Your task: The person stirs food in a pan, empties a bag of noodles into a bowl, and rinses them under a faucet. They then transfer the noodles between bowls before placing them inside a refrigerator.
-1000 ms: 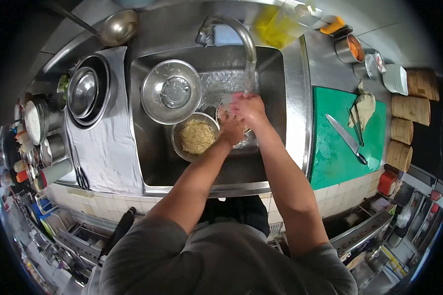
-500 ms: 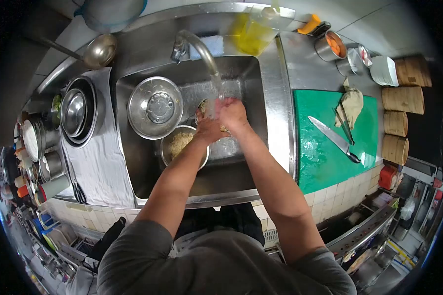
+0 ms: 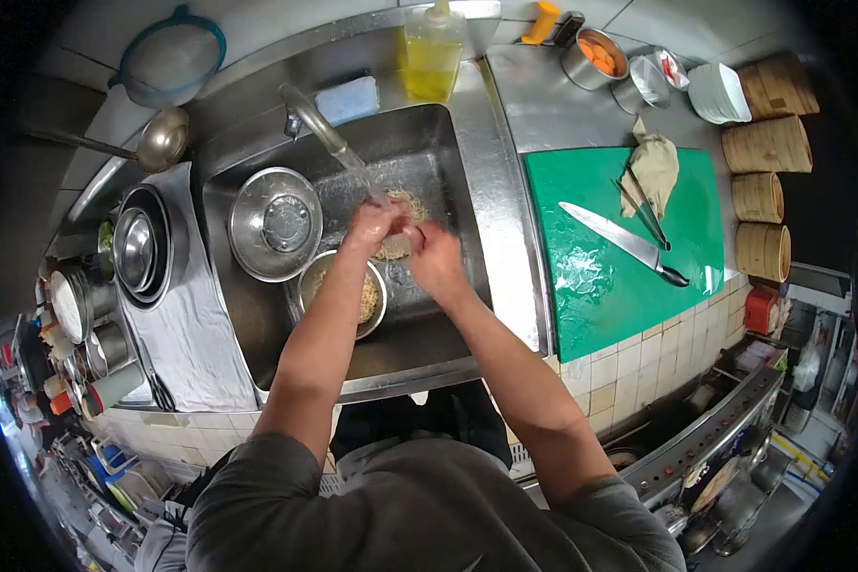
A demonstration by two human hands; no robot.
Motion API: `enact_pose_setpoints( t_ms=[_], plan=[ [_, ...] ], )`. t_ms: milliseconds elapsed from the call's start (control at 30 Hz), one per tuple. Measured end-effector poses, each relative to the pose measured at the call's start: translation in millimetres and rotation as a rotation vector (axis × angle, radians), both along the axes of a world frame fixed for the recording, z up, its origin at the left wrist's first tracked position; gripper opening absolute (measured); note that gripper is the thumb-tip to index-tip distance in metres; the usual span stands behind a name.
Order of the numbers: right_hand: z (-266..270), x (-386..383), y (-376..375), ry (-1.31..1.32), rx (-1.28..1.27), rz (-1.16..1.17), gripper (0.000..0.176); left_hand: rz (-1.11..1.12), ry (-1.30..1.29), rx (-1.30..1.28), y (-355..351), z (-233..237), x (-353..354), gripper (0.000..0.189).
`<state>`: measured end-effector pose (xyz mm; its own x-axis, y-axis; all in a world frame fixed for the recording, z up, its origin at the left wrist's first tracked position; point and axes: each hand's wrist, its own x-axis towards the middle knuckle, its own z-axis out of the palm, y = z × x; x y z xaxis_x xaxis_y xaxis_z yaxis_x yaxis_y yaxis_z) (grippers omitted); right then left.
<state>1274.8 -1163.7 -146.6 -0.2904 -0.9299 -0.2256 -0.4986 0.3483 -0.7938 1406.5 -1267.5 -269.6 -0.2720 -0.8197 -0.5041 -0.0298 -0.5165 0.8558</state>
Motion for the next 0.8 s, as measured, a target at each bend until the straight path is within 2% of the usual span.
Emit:
enact_pose_setpoints(
  t_ms=[33,67,100,133,200,233,333,367,400,467,500,567,700,767,800],
  plan=[
    [5.4,-4.1,14.0,0.067,0.220,0.044,0.018,0.013,0.098,0.166,6.3,17.5,-1.3,0.028],
    [8.5,-5.9,26.6,0.065,0.215,0.039,0.018,0.027,0.199,0.330,9.0,33.8,-5.6,0.028],
    [9.9,-7.6,40.6,0.078,0.210,0.106,0.017,0.025,0.152,0.252,9.1,25.9,-6.9,0.040],
    [10.4,-7.7,56.4,0.089,0.212,0.169,0.016,0.014,0.151,0.256,10.9,19.7,-8.6,0.040],
    [5.4,-7.2,77.3,0.045,0.155,0.203,0.017,-0.432,-0.818,-0.630,10.0,10.3,-11.8,0.061],
    [3.8,-6.3,84.9,0.000,0.096,0.241,0.019,-0.407,-1.139,-0.499,27.0,47.2,-31.7,0.072],
    [19.6,-8.5,105.1,-0.067,0.104,0.241,0.021,-0.477,-1.216,-0.424,39.9,47.9,-49.4,0.076],
    [21.2,-12.8,114.9,-0.068,0.035,0.257,0.022,-0.424,-1.180,-0.467,40.7,30.5,-48.7,0.065],
    [26.3,-18.7,125.0,-0.070,0.042,0.261,0.022,-0.425,-1.180,-0.458,39.3,9.6,-43.2,0.065],
    [37.8,-33.9,146.4,-0.208,0.044,0.138,0.021,-0.444,-1.142,-0.475,35.2,-21.1,-30.6,0.048],
    [36.6,-43.4,157.5,-0.210,0.044,0.138,0.021,-0.444,-1.143,-0.475,35.7,-20.6,-31.1,0.048],
    [34.1,-61.9,181.8,-0.236,0.118,0.027,0.020,-0.421,-1.150,-0.542,38.2,-13.5,-32.4,0.036],
    [39.1,-94.5,208.8,-0.337,0.120,-0.106,0.018,-0.374,-1.188,-0.670,23.1,-10.8,-46.7,0.033],
    [41.4,-105.6,214.2,-0.297,0.082,-0.155,0.019,-0.211,-0.648,-0.572,6.8,-30.7,-40.4,0.031],
    [45.2,-109.5,213.4,-0.298,0.081,-0.153,0.019,-0.209,-0.649,-0.574,4.9,-25.9,-32.0,0.031]
  ],
)
